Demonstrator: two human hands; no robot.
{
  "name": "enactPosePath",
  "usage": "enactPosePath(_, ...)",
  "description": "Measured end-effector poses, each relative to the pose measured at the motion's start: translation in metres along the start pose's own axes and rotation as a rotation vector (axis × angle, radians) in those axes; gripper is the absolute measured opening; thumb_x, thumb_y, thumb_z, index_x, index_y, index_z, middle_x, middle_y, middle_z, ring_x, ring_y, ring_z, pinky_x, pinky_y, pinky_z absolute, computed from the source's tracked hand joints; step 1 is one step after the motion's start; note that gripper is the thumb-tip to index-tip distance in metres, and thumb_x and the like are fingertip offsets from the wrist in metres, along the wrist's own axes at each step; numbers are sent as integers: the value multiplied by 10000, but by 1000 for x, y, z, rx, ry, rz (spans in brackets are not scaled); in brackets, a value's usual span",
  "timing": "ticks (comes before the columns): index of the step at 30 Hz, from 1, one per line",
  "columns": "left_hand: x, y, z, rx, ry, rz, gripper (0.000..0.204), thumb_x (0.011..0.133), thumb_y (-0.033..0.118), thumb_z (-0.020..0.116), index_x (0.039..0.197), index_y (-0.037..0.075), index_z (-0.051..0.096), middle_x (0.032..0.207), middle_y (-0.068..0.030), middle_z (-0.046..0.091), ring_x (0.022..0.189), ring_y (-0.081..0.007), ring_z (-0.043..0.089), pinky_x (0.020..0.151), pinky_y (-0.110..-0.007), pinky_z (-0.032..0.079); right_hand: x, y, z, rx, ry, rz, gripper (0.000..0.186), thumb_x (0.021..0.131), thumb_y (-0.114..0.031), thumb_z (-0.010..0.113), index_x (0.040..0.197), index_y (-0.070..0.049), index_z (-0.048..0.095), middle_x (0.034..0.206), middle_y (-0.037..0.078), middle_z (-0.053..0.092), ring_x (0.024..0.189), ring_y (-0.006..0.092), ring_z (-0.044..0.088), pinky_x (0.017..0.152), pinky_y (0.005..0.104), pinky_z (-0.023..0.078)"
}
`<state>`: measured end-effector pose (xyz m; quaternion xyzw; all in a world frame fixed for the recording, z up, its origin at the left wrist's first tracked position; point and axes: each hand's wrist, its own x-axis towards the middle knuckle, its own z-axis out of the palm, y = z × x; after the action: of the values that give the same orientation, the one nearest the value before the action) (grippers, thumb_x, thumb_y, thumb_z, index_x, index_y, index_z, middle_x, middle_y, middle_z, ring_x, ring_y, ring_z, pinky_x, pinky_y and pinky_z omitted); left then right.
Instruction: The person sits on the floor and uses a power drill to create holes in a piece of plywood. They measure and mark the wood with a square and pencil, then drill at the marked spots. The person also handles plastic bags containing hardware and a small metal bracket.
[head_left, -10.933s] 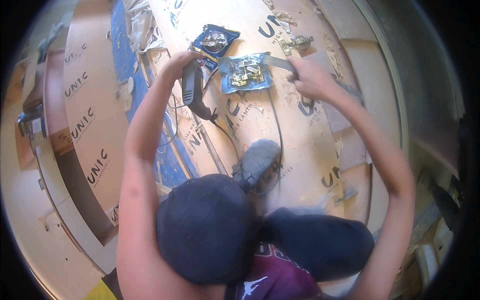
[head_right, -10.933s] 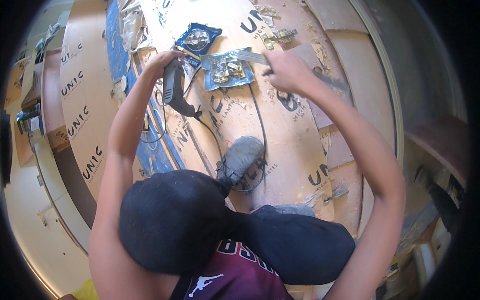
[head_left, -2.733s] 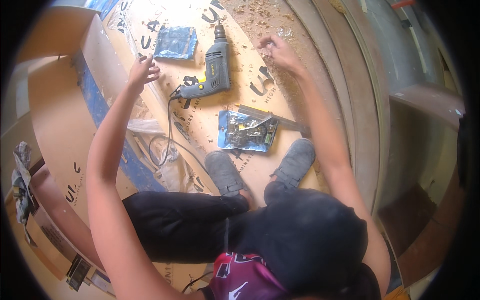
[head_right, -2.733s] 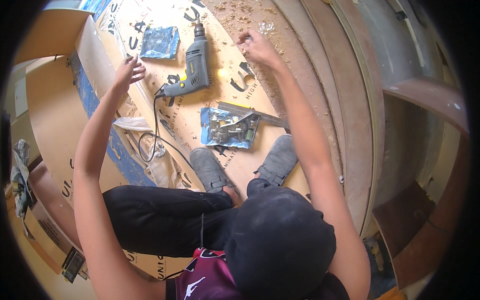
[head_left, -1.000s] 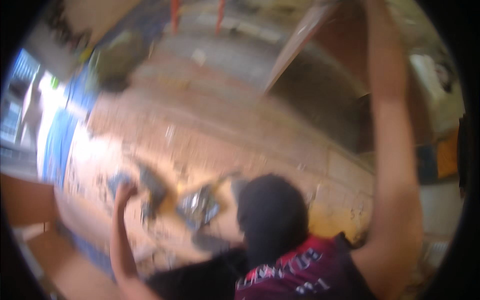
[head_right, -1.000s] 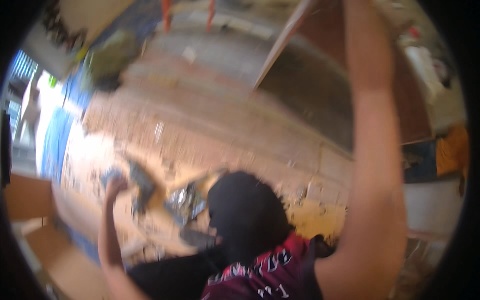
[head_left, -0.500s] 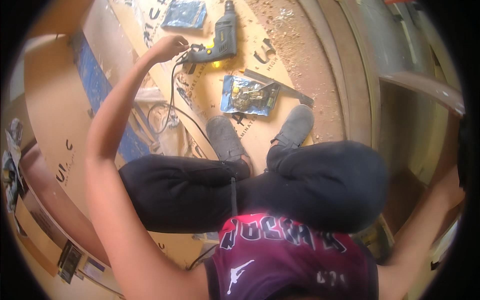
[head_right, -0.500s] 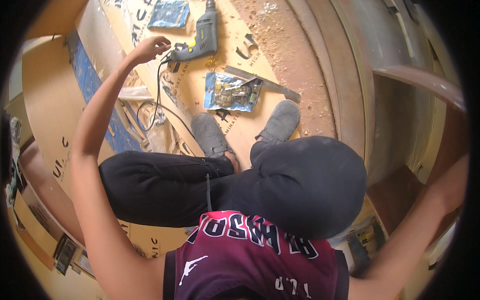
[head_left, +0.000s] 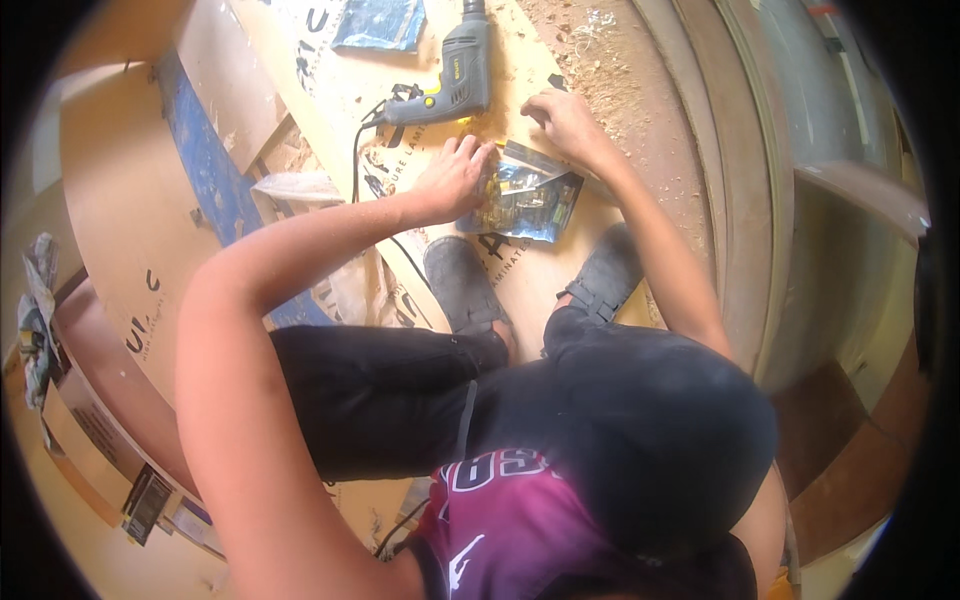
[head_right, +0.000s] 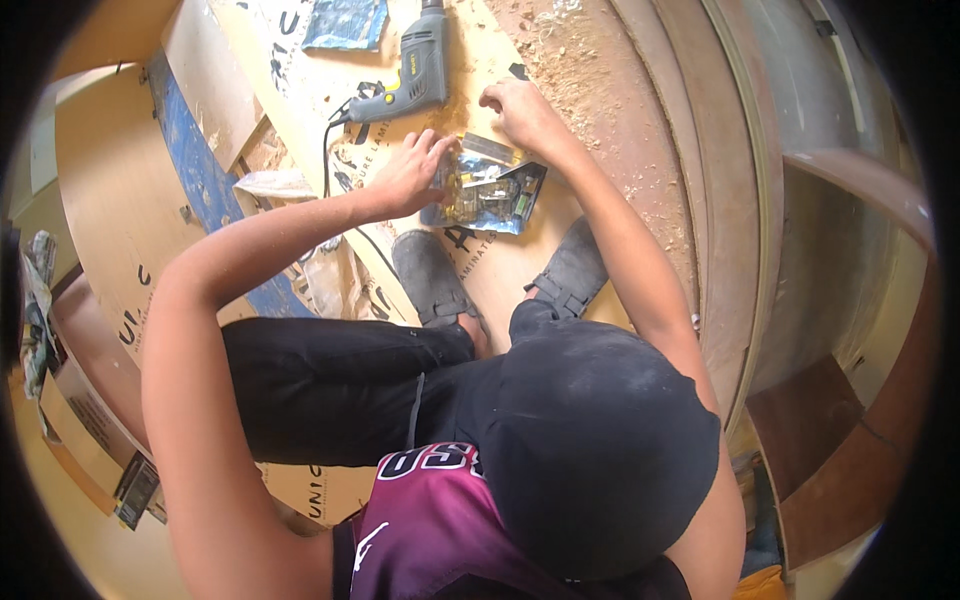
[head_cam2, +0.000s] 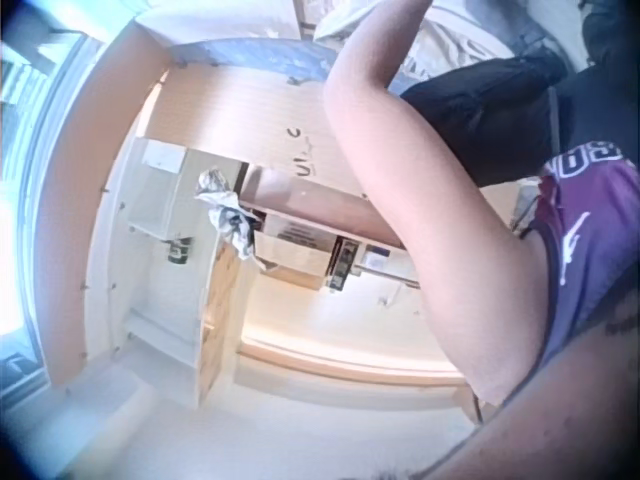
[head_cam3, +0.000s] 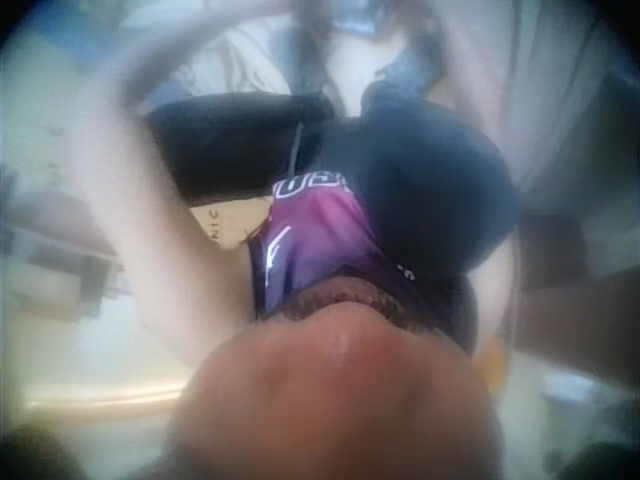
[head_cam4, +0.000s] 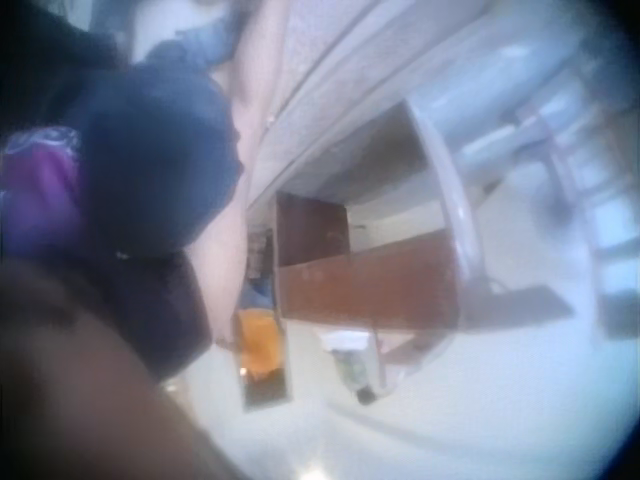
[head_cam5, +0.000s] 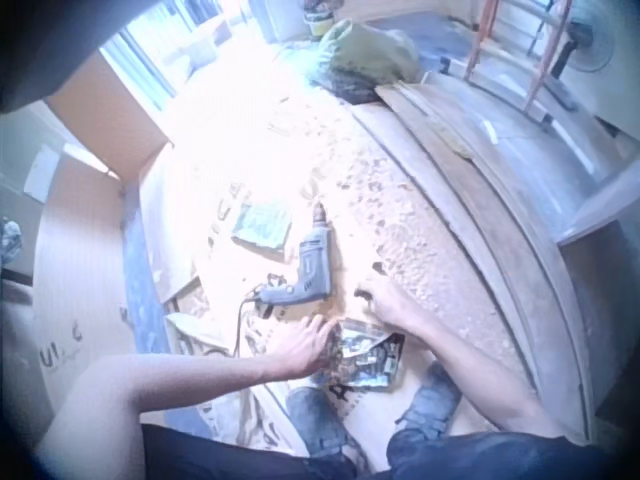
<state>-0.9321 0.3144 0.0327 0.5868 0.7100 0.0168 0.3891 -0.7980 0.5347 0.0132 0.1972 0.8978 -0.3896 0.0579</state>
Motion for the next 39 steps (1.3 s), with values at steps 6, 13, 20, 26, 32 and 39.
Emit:
enactPosePath(6,12,-19,-6,-265,-259,-125,499,839,313,913,1155,-17,713,1012,-220,705,1001,-383,708,875,-443,561,12,24,9,240,231,73,226,931,-17,694,1117,-33,823,1020,199,787,934,314,768,901,429,612)
enactPosePath(13,-34,-1,-70,-461,-341,-266,361,958,285,834,1028,-18,650,856,-127,676,792,-205,675,690,-395,540,20,23,7,37,174,-41,313,892,60,688,1148,-61,820,1130,136,802,1039,263,767,962,376,623)
enactPosePath(20,-69,-3,-107,-237,-169,-179,295,929,199,805,1038,-32,657,880,-202,700,802,-304,686,755,-428,521,28,50,37,52,251,-383,325,945,-36,712,1246,-124,801,1207,82,793,1098,245,725,1001,368,612)
enactPosePath(26,-71,8,-118,-165,-139,-25,288,936,138,780,1175,-4,706,975,-207,747,875,-353,737,797,-436,557,19,63,32,415,244,-166,376,962,-58,739,1322,-159,771,1229,81,801,1045,198,780,966,336,633)
enactPosePath(32,-72,12,-131,-333,-55,-78,288,901,133,799,1160,15,752,881,-222,718,813,-334,721,751,-426,546,5,37,15,455,295,-82,319,1033,-191,710,1340,-122,763,1231,140,797,1118,244,771,991,375,606)
enactPosePath(39,-68,-4,-150,-873,-59,-89,346,1022,255,770,1269,14,763,989,-6,788,904,-76,698,828,-270,563,-32,-66,2,779,-30,-304,311,977,-239,768,1231,-58,766,1132,102,798,1106,204,739,1050,363,544)
